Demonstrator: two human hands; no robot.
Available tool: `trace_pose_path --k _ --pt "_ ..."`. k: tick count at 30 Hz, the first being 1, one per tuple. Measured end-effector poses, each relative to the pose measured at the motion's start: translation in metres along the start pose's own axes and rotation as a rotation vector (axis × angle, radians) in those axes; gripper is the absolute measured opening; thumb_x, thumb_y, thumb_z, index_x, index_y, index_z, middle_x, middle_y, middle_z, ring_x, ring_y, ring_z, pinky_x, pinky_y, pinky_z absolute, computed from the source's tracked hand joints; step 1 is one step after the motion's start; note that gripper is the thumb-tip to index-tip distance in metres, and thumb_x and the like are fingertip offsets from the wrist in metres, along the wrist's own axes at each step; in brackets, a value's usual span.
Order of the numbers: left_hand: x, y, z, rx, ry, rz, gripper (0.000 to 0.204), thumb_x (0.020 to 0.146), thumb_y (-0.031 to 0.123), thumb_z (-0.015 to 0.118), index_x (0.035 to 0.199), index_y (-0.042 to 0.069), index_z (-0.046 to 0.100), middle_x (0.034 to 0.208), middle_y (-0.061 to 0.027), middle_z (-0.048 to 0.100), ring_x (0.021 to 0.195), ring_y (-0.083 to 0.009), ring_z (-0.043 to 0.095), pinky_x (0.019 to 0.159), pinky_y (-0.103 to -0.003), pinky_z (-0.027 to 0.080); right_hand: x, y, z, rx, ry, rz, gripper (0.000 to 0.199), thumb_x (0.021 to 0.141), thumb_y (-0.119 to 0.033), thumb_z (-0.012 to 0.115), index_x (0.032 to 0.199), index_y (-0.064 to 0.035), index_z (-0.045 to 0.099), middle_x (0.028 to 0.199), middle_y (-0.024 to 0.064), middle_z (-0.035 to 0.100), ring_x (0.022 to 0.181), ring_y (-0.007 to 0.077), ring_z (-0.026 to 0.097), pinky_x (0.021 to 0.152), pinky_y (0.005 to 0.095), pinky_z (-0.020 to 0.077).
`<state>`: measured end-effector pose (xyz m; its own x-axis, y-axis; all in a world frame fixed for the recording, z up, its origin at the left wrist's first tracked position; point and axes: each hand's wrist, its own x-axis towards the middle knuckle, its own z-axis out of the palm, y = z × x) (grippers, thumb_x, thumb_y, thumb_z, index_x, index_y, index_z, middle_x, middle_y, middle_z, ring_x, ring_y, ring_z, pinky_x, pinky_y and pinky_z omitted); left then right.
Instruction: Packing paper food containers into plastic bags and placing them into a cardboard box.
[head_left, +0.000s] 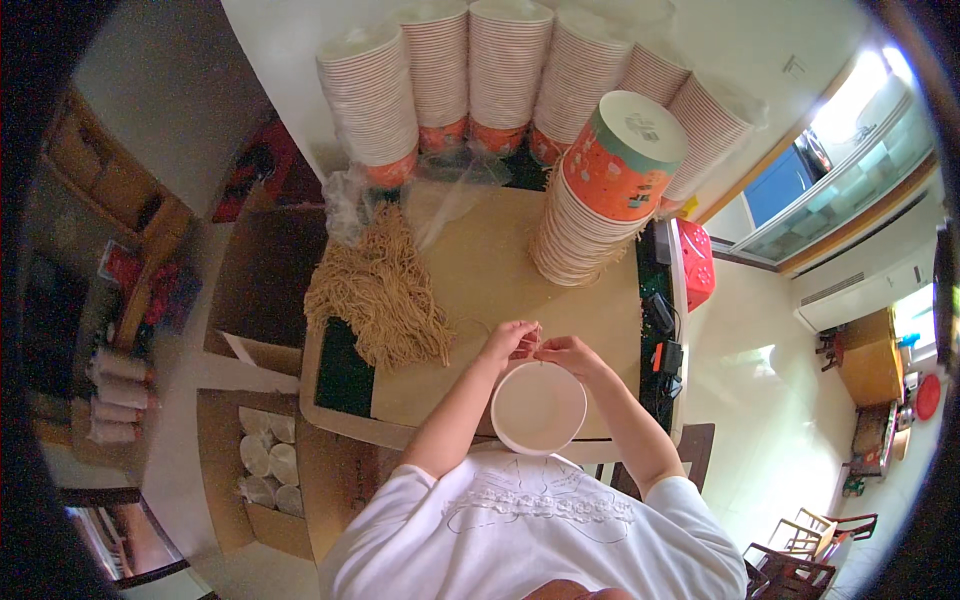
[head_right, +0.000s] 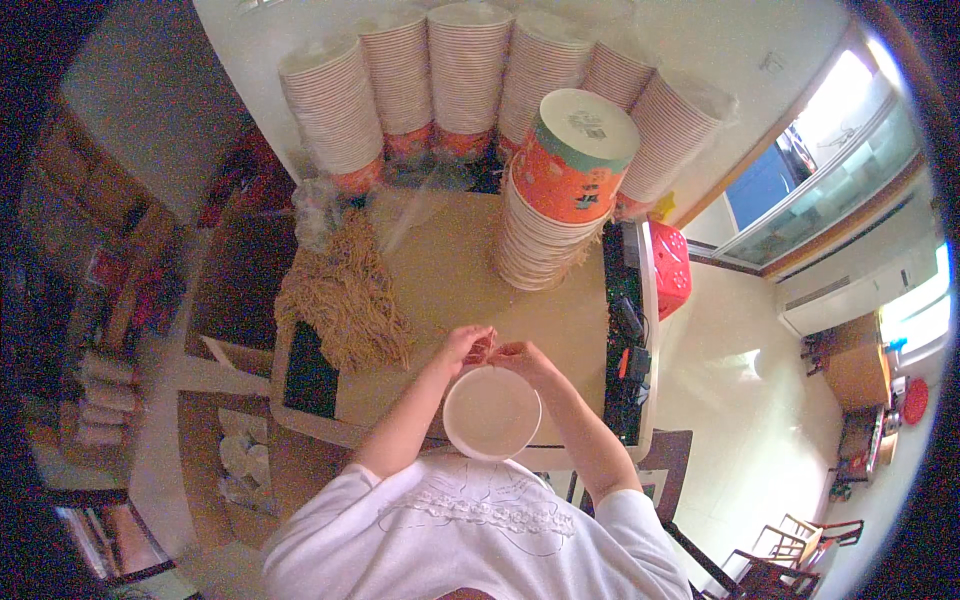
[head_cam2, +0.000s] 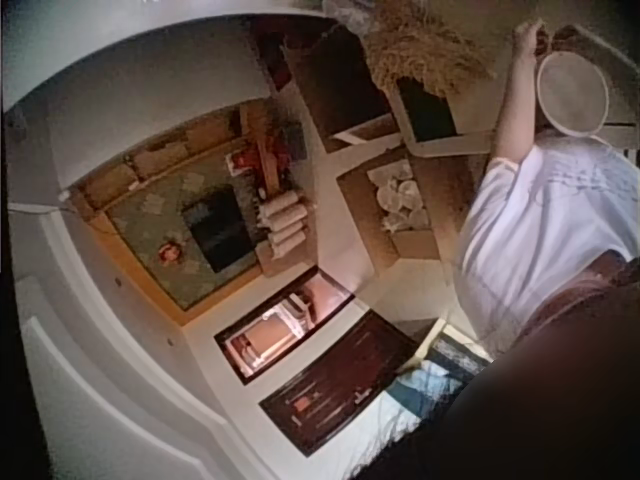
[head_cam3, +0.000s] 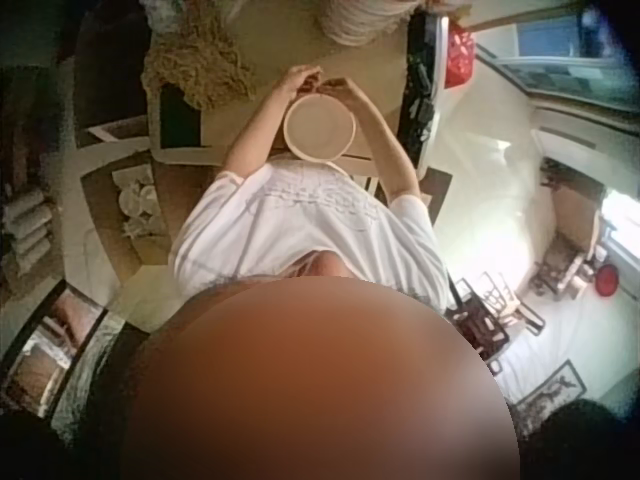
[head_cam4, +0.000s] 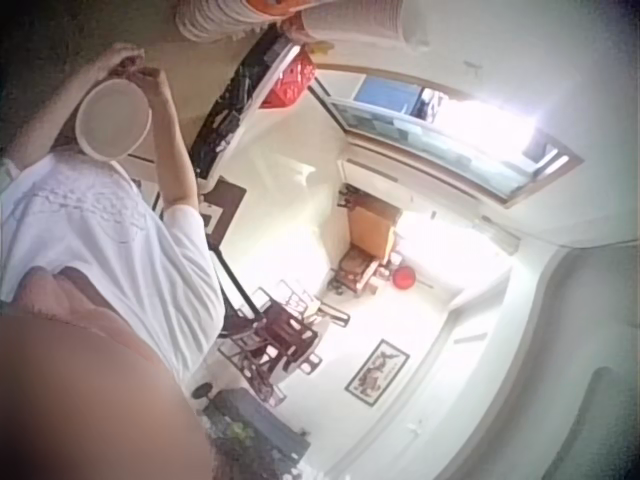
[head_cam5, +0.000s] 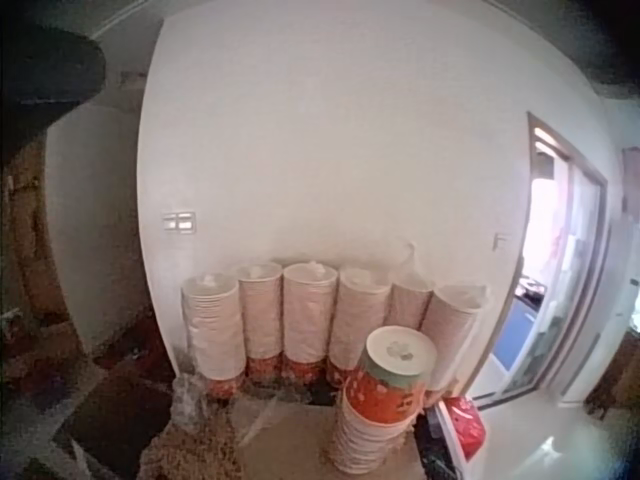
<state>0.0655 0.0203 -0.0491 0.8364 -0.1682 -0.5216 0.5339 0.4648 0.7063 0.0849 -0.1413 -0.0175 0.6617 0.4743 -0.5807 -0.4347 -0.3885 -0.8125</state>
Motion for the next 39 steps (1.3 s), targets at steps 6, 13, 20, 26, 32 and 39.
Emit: trace_pose_path --k 6,13,20,26,32,39 --pt "0.013 0.004 -0.008 -0.294 -0.155 -0.183 0.008 0.082 0.013 0.054 0.081 0.006 0.053 0.075 -0.0065 0.059 0.049 -0.0089 0.046 0.044 -0.021 0.04 -0.011 -0.012 0.002 0.03 -0.023 0.036 0.014 0.076 -0.017 0.062 0.075 -0.0035 0.061 0.065 0.0012 0.057 0.056 0.0077 0.053 0.048 0.0218 0.042" --pt "0.04 -0.028 -0.032 -0.535 -0.084 -0.271 0.008 0.084 0.008 0.047 0.077 0.005 0.046 0.061 -0.0017 0.045 0.047 -0.008 0.039 0.04 -0.02 0.032 -0.009 -0.013 -0.003 0.16 -0.193 0.1 0.01 0.075 -0.015 0.061 0.077 -0.0057 0.063 0.066 0.0007 0.057 0.058 0.0069 0.051 0.049 0.0205 0.0388" --pt "0.027 -0.048 -0.026 -0.062 -0.125 -0.179 0.015 0.081 0.008 0.051 0.066 0.005 0.05 0.056 -0.0011 0.047 0.043 -0.0074 0.04 0.04 -0.022 0.035 -0.016 -0.021 -0.009 -0.45 -0.23 0.01 0.015 0.076 -0.017 0.063 0.085 -0.0054 0.062 0.068 0.0001 0.056 0.06 0.0068 0.048 0.05 0.0214 0.0385" --pt "0.003 -0.056 -0.037 0.349 0.027 -0.124 0.008 0.073 0.007 0.059 0.076 0.001 0.056 0.067 -0.0078 0.06 0.051 -0.0112 0.054 0.044 -0.023 0.042 -0.039 -0.02 0.001 -0.367 -0.109 -0.191 0.023 0.08 -0.017 0.059 0.1 -0.0045 0.056 0.082 0.0011 0.058 0.073 0.0081 0.052 0.063 0.0227 0.0434" --pt "-0.032 -0.005 -0.006 -0.002 0.118 0.231 0.004 0.078 0.007 0.058 0.08 0.004 0.056 0.071 -0.0047 0.061 0.056 -0.0088 0.054 0.051 -0.021 0.045 -0.043 -0.027 -0.003 -0.057 0.018 -0.178 0.023 0.081 -0.017 0.058 0.101 -0.0046 0.056 0.088 0.0034 0.059 0.081 0.0095 0.053 0.072 0.0225 0.0433" --pt "-0.075 0.039 0.033 0.473 0.068 0.567 0.006 0.074 0.006 0.063 0.075 0.002 0.058 0.069 -0.0028 0.057 0.059 -0.0097 0.052 0.054 -0.022 0.043 -0.046 -0.045 0.025 -0.382 0.277 -0.511 0.013 0.077 -0.011 0.06 0.086 -0.0022 0.062 0.073 0.0097 0.061 0.069 0.0115 0.055 0.062 0.0275 0.0446"
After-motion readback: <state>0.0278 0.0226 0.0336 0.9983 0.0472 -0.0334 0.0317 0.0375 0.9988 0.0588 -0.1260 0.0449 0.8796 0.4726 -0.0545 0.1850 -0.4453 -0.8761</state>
